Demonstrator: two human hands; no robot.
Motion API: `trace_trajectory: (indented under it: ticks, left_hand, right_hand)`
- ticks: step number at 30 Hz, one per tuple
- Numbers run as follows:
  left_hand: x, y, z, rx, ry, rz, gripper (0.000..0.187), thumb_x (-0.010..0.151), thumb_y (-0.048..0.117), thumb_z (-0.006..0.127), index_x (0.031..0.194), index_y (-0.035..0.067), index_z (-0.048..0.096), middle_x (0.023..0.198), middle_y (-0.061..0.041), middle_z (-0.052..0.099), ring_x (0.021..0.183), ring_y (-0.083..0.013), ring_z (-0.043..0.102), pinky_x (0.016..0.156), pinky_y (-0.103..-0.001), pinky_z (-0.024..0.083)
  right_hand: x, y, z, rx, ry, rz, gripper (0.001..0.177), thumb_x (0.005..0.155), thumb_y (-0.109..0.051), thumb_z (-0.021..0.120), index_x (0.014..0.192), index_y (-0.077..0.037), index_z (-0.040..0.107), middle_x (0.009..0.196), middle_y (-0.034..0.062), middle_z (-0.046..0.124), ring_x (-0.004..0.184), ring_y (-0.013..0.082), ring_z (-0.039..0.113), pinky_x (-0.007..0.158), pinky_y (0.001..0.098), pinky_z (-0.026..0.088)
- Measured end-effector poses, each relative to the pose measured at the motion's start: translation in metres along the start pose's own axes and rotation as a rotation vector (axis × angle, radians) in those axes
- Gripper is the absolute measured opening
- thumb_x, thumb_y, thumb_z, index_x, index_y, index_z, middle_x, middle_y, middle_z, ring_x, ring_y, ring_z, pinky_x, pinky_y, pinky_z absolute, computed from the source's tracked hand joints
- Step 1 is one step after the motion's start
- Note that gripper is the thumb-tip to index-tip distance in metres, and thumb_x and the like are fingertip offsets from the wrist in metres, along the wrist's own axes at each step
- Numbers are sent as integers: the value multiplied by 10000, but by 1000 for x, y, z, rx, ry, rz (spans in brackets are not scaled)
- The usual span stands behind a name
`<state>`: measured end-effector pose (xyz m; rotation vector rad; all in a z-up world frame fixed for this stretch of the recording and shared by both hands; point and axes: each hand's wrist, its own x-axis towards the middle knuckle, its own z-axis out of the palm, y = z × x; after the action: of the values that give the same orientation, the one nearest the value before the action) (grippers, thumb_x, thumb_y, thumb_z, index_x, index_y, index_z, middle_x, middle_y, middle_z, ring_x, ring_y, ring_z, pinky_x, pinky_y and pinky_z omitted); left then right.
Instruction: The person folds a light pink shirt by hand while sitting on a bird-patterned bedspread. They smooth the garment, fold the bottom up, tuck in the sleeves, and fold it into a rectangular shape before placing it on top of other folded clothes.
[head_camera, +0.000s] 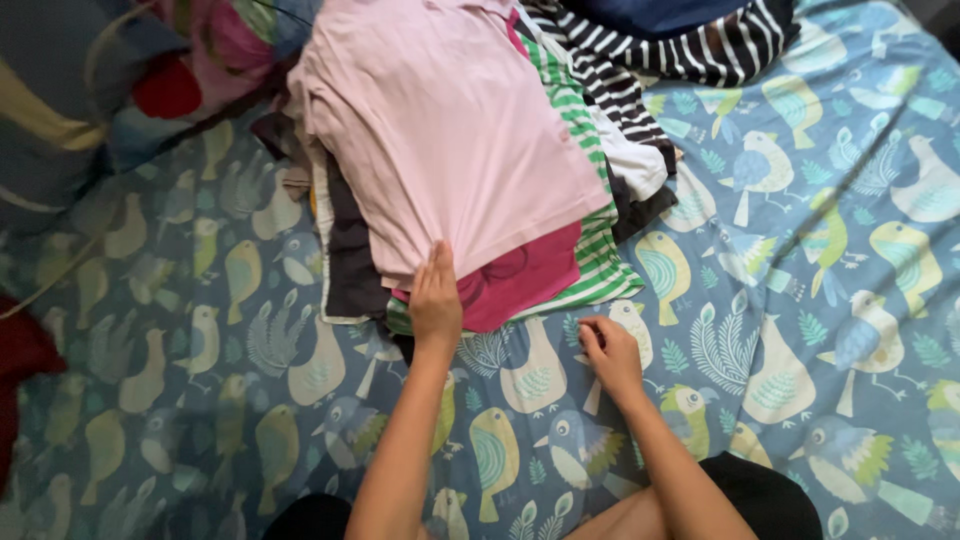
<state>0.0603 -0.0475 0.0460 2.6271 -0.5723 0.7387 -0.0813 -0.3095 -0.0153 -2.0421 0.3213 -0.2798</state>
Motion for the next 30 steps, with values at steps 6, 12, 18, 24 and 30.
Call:
trace_trajectory:
  ticks: [6, 12, 18, 24, 30]
  left_hand:
    - [-33, 15, -67, 212, 40, -10, 550, 956, -12, 483, 1498, -79, 423, 1416, -244, 609, 1284, -370, 608, 1139, -471, 432]
    - [-128, 55, -116, 79, 15, 61, 554, 912, -32, 506, 1461, -92, 472, 1376, -263, 622, 1222, -388, 636, 1101, -483, 464]
    - [-203, 85, -148, -208, -199, -375, 396, 925, 6, 507, 1292, 51, 647, 1172, -190, 713, 1062, -388, 673, 948, -460, 509]
    - [-209, 121, -183, -555, -104, -486, 187, 879, 32, 609, 1049, 30, 688, 984, -202, 687, 933, -403, 656, 827, -473, 514]
    - [-211, 126, -226, -648, -440, -582, 335, 820, 138, 798, 1126, 101, 666, 881, -160, 627, 805, -325, 654, 760, -435, 525]
  right_hand:
    - [0, 11, 4, 7, 47, -29, 187, 972, -205, 647, 1023, -54, 745, 785, 64, 745, 640, 157, 706, 613, 300, 542]
    - [-19, -10, 4, 185, -82, 16, 219, 983, -239, 648, 1064, -55, 734, 832, 73, 772, 669, 172, 717, 632, 298, 558]
    - [-87, -104, -8, -173, -137, -772, 645, 706, -338, 844, 1255, -101, 601, 1261, 152, 628, 1104, 363, 622, 917, 448, 499]
    - [-135, -112, 28, -254, -105, -872, 616, 758, -112, 728, 1360, -80, 603, 1406, 213, 566, 1237, 396, 556, 1047, 469, 439]
    - [-132, -88, 7, -66, 265, -700, 321, 902, 16, 581, 1202, -95, 591, 1310, 158, 686, 1267, 339, 616, 1160, 458, 423]
